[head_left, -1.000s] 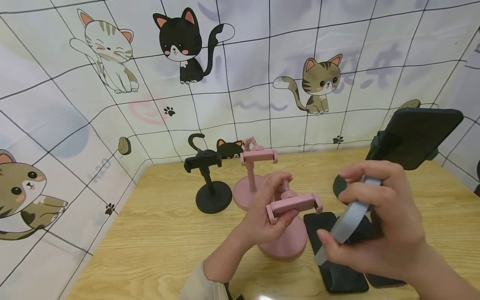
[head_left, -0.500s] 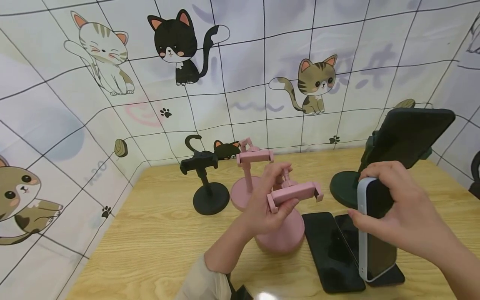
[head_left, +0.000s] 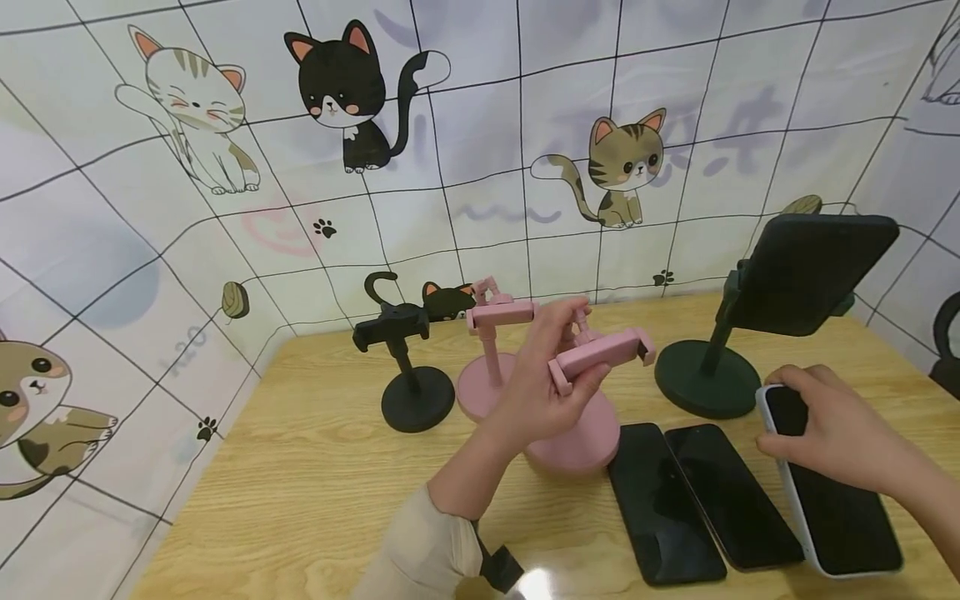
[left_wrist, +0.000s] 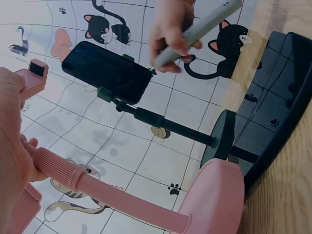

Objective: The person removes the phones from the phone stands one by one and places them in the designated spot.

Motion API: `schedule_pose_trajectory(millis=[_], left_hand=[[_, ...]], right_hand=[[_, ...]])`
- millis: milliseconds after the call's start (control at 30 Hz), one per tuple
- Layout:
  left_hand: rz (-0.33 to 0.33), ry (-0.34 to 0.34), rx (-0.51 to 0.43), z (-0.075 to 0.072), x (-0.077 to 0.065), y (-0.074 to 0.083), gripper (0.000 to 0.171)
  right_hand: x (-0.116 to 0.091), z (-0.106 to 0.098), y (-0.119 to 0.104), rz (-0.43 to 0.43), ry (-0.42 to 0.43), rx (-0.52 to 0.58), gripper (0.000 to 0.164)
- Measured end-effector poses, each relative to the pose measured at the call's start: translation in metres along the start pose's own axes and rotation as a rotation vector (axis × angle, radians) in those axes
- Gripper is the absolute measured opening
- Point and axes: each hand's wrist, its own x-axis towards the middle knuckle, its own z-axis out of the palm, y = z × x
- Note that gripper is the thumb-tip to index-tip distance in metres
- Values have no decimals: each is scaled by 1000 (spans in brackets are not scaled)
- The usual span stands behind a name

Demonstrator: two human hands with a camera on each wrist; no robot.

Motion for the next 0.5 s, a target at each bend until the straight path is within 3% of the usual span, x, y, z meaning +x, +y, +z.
schedule_pose_trajectory(millis=[133,233,500], left_hand=[[5,-3,53,9,8,-8,62],[5,18,74,15,13,-13,60],[11,77,101,28,25,-30,59]], right_hand=[[1,7,28,65,-97,-7,61],[2,14,45,62,-141,-1,58],[1,26,63,25,-175,17,56]])
